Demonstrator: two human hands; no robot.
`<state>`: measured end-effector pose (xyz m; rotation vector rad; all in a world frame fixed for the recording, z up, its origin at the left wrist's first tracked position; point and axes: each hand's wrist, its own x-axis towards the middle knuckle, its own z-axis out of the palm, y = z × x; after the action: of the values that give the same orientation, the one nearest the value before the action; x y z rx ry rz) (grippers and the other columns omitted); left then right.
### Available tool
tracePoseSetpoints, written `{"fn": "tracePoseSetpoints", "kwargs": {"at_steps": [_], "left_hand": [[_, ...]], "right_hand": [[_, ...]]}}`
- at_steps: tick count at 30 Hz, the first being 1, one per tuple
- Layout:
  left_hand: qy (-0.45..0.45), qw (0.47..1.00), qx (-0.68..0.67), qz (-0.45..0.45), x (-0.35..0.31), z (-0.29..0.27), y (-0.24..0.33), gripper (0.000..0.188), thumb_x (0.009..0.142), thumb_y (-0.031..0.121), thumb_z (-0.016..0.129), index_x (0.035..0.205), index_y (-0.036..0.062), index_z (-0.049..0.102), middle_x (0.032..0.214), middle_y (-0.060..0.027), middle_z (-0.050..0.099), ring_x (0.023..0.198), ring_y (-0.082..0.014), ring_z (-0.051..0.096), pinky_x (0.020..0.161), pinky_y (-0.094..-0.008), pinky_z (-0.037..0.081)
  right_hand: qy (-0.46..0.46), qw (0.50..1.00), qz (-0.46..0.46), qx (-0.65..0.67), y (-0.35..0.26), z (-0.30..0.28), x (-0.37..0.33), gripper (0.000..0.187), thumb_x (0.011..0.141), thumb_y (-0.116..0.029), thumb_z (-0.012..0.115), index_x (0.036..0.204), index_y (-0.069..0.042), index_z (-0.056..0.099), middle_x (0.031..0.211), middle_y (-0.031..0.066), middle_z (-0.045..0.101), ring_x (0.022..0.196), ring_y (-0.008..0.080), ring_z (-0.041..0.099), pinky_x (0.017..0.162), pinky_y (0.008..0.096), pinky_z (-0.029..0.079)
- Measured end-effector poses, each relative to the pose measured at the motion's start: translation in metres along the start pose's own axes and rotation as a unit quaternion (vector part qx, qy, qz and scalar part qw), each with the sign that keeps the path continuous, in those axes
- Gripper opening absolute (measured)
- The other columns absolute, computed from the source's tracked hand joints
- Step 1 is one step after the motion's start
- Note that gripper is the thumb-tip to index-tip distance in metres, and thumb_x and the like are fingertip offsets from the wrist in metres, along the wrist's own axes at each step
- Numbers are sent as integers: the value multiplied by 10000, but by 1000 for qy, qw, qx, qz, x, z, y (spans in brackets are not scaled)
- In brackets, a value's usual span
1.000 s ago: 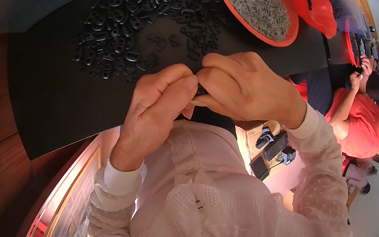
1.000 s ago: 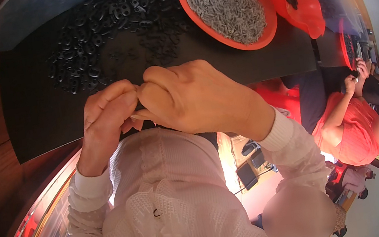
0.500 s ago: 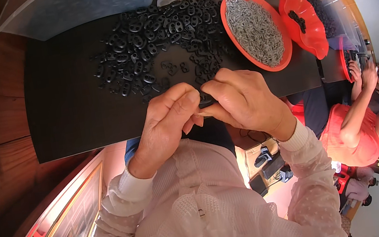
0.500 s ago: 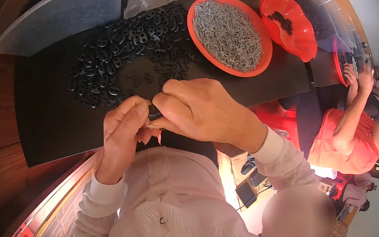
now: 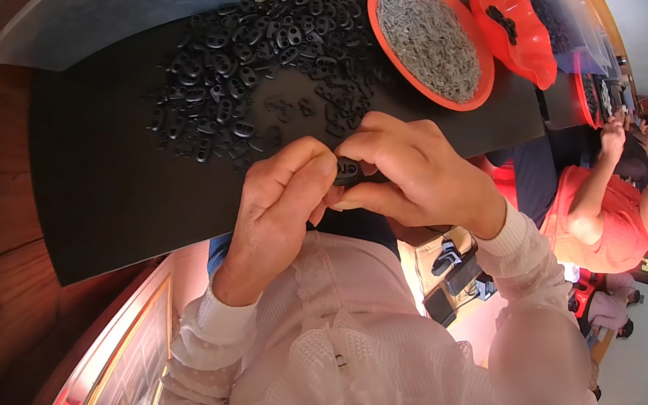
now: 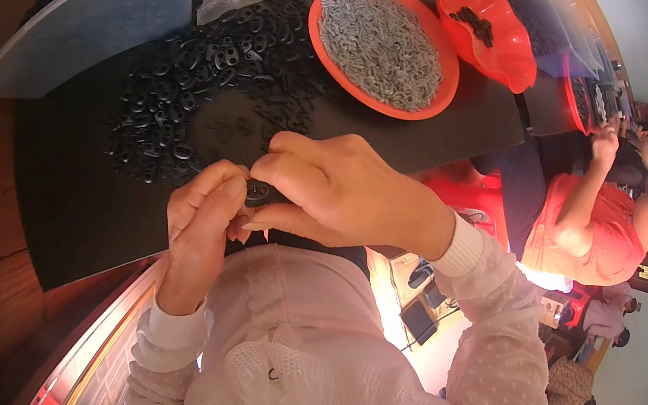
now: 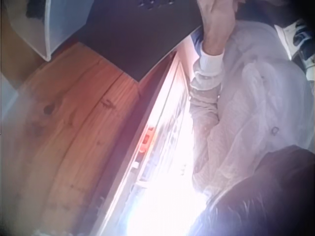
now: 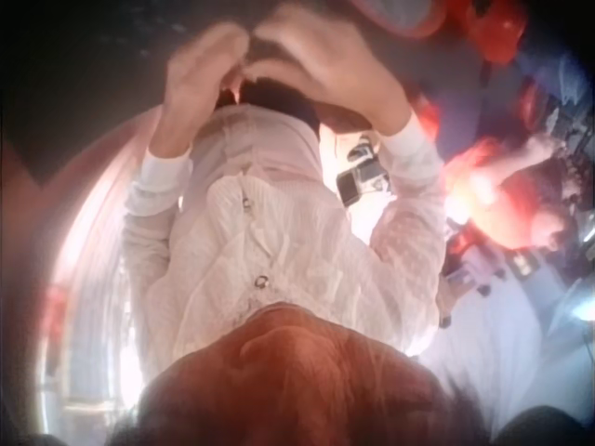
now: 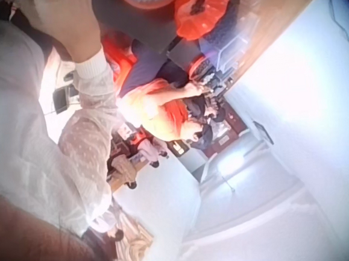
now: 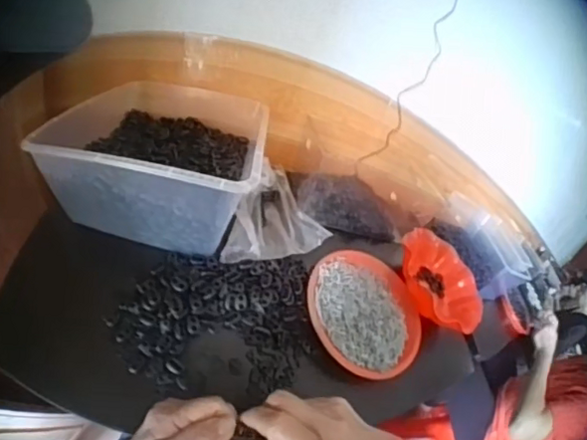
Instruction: The person repeatedly picks up small black plastic components and silver screws from a table and inserts the screws into the components by hand. The person handles the items one at a time, performing a repetitive assembly action throughout the clip.
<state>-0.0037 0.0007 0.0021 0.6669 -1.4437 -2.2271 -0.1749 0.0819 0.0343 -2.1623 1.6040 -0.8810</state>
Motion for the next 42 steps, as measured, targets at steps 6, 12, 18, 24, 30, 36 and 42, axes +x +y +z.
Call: {"fn": "tracePoseSetpoints", "kwargs": {"at_steps": [6, 12, 18, 24, 30, 36, 42], "left_hand": [[3, 1000, 0, 21, 1, 1, -1, 232, 960, 126, 449, 764, 29, 528, 668, -11, 546, 561, -35, 415, 508, -215, 342], [-11, 999, 40, 29, 4, 3, -2, 253, 969, 133, 445, 755, 26, 529, 654, -9, 537, 556, -36, 410, 503, -218, 332], [-41, 995, 65, 70, 6, -4, -8, 240, 961, 91, 457, 748, 6, 528, 641, -8, 531, 562, -47, 407, 510, -227, 335], [-52, 992, 70, 95, 10, 3, -9, 210, 949, 54, 473, 755, -7, 527, 647, -19, 538, 582, -62, 443, 532, -233, 366], [-46, 990, 82, 107, 11, -2, -12, 199, 946, 48, 481, 764, -12, 534, 649, -27, 541, 587, -73, 467, 539, -235, 379], [-40, 992, 84, 83, 10, -4, -8, 211, 944, 60, 504, 749, -15, 531, 631, -27, 531, 579, -72, 464, 537, -240, 382], [-25, 993, 88, 75, 8, -3, -6, 229, 948, 68, 496, 733, -2, 527, 627, -14, 518, 559, -56, 425, 514, -233, 355]], "right_hand": [[16, 965, 160, 208, 2, -9, -1, 188, 930, -158, 585, 895, 23, 552, 738, 132, 529, 622, 286, 554, 570, 336, 444], [-19, 974, 130, 185, 4, -4, -3, 190, 954, -144, 545, 897, 35, 569, 730, 59, 540, 620, 139, 498, 587, 269, 414], [235, 929, 270, 98, 31, -72, -15, 229, 947, -209, 591, 914, 16, 621, 730, -50, 518, 666, 35, 437, 569, 220, 365], [335, 878, 323, -115, 124, -163, -54, 288, 951, -264, 583, 962, 13, 660, 705, -51, 529, 647, 23, 429, 561, 194, 350], [332, 897, 290, -38, 103, -142, -35, 247, 955, -217, 580, 1020, 11, 649, 749, -44, 553, 656, 16, 440, 566, 191, 362], [112, 984, 138, -31, 65, -65, 14, 153, 934, -136, 567, 1036, -32, 613, 842, 41, 598, 704, 172, 563, 622, 328, 455], [5, 979, 51, -198, 87, -16, 65, 98, 880, -95, 577, 971, -60, 575, 879, 138, 574, 772, 372, 588, 647, 439, 478]]}}
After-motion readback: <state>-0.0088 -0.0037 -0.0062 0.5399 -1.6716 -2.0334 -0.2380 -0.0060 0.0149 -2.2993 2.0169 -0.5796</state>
